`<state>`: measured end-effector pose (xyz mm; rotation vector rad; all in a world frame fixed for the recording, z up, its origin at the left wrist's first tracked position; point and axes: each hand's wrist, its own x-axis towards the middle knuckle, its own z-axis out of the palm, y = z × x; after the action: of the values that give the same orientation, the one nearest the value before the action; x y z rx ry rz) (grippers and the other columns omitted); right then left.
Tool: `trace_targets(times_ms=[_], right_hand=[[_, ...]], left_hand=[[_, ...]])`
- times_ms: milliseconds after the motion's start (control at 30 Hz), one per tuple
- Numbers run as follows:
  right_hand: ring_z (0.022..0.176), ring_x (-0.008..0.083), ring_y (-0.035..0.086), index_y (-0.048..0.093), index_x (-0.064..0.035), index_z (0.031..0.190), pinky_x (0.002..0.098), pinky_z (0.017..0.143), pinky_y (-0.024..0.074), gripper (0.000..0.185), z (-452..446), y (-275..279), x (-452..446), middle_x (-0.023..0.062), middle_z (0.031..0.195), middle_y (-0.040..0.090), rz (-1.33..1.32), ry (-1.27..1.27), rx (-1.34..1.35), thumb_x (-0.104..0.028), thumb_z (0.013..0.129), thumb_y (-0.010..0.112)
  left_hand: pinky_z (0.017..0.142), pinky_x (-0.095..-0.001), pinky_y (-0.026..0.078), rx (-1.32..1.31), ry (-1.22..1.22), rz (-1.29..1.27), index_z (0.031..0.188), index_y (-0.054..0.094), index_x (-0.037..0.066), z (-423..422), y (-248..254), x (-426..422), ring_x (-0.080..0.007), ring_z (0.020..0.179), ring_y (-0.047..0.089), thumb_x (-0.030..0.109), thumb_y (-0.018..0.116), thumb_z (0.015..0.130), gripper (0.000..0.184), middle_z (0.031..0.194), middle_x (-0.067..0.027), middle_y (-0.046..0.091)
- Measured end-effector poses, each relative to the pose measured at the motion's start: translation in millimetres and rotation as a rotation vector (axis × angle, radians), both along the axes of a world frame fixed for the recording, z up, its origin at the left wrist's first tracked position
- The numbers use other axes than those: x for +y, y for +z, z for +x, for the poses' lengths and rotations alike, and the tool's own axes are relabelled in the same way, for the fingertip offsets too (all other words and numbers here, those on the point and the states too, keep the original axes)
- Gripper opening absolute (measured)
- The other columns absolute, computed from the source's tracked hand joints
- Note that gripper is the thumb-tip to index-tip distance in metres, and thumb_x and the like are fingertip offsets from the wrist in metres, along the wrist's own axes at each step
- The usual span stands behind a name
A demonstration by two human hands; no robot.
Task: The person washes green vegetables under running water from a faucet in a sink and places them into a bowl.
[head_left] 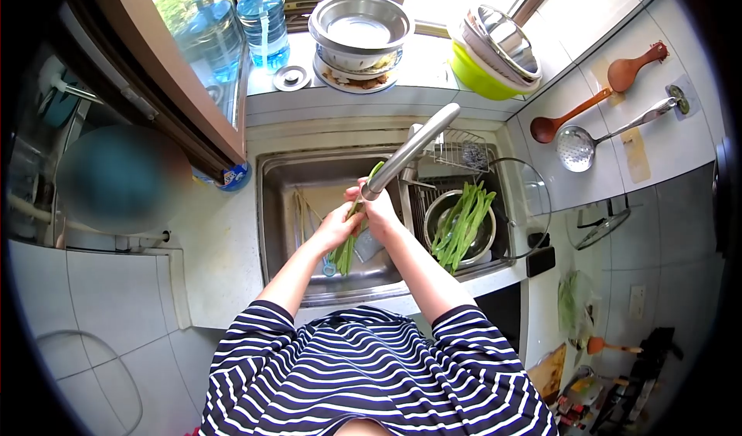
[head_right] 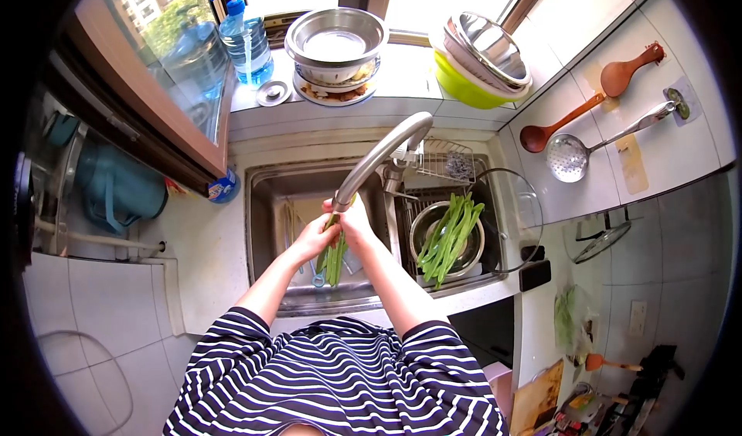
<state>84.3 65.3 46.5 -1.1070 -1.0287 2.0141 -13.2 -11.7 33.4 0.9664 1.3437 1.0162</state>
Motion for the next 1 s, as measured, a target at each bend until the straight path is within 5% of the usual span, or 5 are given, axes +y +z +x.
trace_targets(times_ms=[233, 333, 633, 800, 1000], right_hand=[[0.082, 0.0167, 0.056, 0.041, -0.0082, 0.112, 0.0319, 0.071, 0.0462, 0.035, -4, -3, 10, 0.0050, 0.085, 0.057, 0.008, -0.033, 0.256, -0.025, 0.085, 0.056], [0.080, 0.0146, 0.056, 0.043, -0.0091, 0.111, 0.0304, 0.069, 0.0450, 0.033, -2, -1, 1, 0.0034, 0.086, 0.058, -0.027, 0.022, 0.054, -0.026, 0.086, 0.055], [0.056, 0.0186, 0.057, 0.050, -0.0072, 0.089, 0.0299, 0.037, 0.0431, 0.022, 14, 13, 4, 0.0091, 0.079, 0.059, -0.126, -0.004, 0.034, -0.028, 0.084, 0.051], [0.083, 0.0173, 0.057, 0.049, -0.0072, 0.091, 0.0325, 0.074, 0.0474, 0.015, 21, 12, 14, 0.0052, 0.083, 0.057, -0.122, -0.098, 0.171, -0.019, 0.083, 0.054], [0.068, 0.0094, 0.051, 0.044, -0.0107, 0.101, 0.0226, 0.061, 0.0401, 0.029, 3, 9, -9, 0.0024, 0.081, 0.057, -0.075, -0.197, 0.006, -0.021, 0.079, 0.061]], left_hand=[[0.052, -0.0247, 0.037, -0.002, 0.084, 0.026, 0.081, 0.053, 0.002, -7, 2, 5, -0.0093, 0.059, 0.046, 0.034, 0.045, 0.090, 0.035, 0.067, 0.0003, 0.052], [0.047, -0.0230, 0.032, 0.055, 0.194, 0.089, 0.076, 0.052, 0.003, 4, -4, 18, -0.0070, 0.053, 0.040, 0.035, 0.042, 0.092, 0.037, 0.061, 0.0022, 0.047], [0.059, -0.0213, 0.040, -0.237, 0.017, -0.078, 0.089, 0.052, 0.003, 6, 4, 11, -0.0069, 0.064, 0.047, 0.030, 0.045, 0.091, 0.028, 0.072, 0.0008, 0.051], [0.066, -0.0214, 0.042, -0.297, -0.026, -0.053, 0.100, 0.050, 0.004, 3, 5, 5, -0.0053, 0.070, 0.048, 0.023, 0.046, 0.090, 0.022, 0.078, 0.0009, 0.051], [0.064, -0.0406, 0.046, 0.713, 0.193, 0.154, 0.099, 0.050, 0.005, 16, 9, 10, -0.0284, 0.077, 0.059, 0.023, 0.045, 0.087, 0.022, 0.085, -0.0122, 0.059]])
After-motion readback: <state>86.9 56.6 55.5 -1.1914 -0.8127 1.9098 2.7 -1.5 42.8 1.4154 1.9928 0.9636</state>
